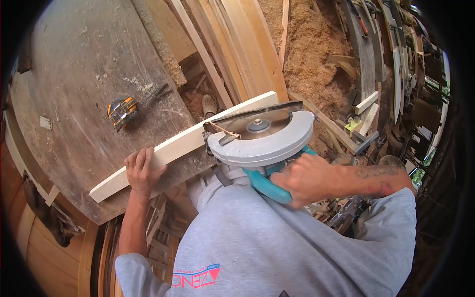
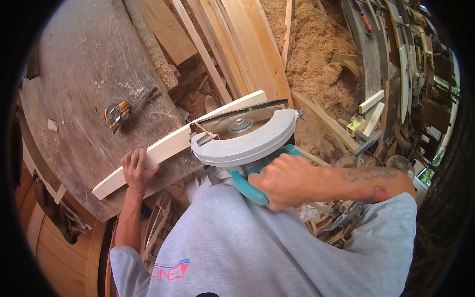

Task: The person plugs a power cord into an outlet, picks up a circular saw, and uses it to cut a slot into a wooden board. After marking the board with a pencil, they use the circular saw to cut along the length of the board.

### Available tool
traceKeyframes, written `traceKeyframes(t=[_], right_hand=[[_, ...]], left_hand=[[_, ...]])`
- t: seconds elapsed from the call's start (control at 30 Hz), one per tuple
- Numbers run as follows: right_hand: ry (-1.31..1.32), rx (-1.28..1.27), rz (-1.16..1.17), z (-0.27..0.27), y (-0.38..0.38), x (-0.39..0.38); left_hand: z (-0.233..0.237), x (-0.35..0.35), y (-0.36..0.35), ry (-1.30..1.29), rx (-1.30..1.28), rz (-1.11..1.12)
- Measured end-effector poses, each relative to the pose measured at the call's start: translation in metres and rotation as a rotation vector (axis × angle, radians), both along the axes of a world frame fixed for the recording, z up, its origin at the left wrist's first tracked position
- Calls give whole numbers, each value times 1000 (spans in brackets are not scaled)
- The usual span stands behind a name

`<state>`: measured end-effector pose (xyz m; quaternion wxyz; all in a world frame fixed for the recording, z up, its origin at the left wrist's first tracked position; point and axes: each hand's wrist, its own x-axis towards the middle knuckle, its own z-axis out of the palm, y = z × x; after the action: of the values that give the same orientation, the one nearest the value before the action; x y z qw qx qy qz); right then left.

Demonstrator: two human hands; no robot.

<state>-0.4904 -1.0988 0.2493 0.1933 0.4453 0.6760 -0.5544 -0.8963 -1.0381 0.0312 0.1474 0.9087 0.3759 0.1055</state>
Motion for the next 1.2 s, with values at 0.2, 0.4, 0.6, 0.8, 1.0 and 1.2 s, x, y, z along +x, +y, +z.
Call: traceKeyframes(t=[0.2,0.4,0.6,0.8,1.0,1.2], right_hand=[[12,7,-6,-2,-1,2],[13,3,-9,-2,-2,3],[15,26,6,-3,-2,4],[4,28,26,-3,-1,4],[-6,36,35,-2,0,3],[18,50,19,-6,-3,6]], left_hand=[[0,0,-2,-16,-44,20],[0,0,-2,-14,-40,19],[1,0,-1,-19,-64,14],[3,1,1,-14,-39,9],[0,0,1,-18,-38,11],[1,0,1,-19,-34,12]])
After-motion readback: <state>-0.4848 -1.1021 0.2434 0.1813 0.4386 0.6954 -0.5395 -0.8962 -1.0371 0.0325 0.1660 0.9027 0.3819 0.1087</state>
